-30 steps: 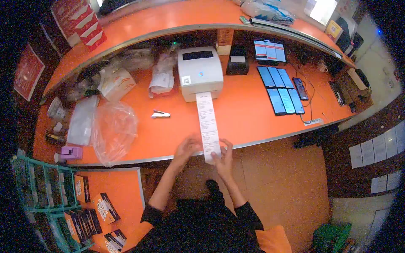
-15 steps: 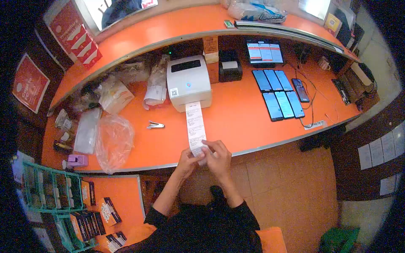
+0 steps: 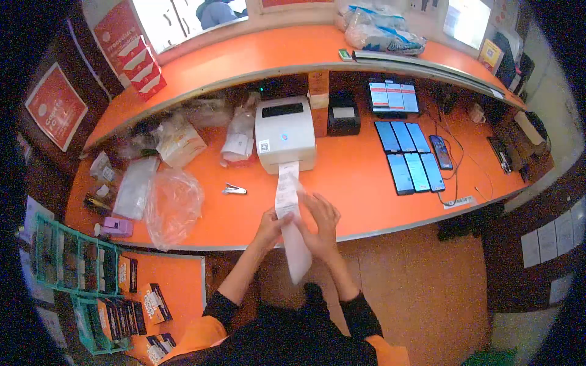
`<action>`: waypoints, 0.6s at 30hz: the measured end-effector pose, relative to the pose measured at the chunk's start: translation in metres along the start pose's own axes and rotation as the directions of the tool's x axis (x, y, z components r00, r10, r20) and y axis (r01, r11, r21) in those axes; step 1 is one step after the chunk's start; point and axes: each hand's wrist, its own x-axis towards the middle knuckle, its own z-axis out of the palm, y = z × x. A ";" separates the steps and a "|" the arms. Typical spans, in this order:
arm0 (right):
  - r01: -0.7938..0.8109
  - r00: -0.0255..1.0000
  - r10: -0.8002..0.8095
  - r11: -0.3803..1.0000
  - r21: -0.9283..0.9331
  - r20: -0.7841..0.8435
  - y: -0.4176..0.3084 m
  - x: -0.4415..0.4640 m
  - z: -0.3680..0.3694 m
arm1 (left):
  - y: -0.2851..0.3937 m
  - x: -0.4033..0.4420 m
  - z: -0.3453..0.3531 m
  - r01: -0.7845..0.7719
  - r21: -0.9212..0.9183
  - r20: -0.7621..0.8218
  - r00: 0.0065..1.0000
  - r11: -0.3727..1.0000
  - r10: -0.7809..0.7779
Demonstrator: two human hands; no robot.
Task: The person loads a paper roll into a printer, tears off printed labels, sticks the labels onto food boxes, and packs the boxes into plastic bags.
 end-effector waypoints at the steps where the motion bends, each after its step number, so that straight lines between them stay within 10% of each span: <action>1: 0.014 1.000 -0.014 1.000 0.007 -0.008 0.007 0.009 0.006 | 0.002 0.001 0.004 -0.041 -0.024 -0.023 0.999 0.999 0.040; 18: -0.177 0.971 0.215 0.942 0.285 -0.109 0.003 0.011 0.026 | -0.001 0.000 0.014 -0.014 -0.215 0.048 0.999 0.976 0.025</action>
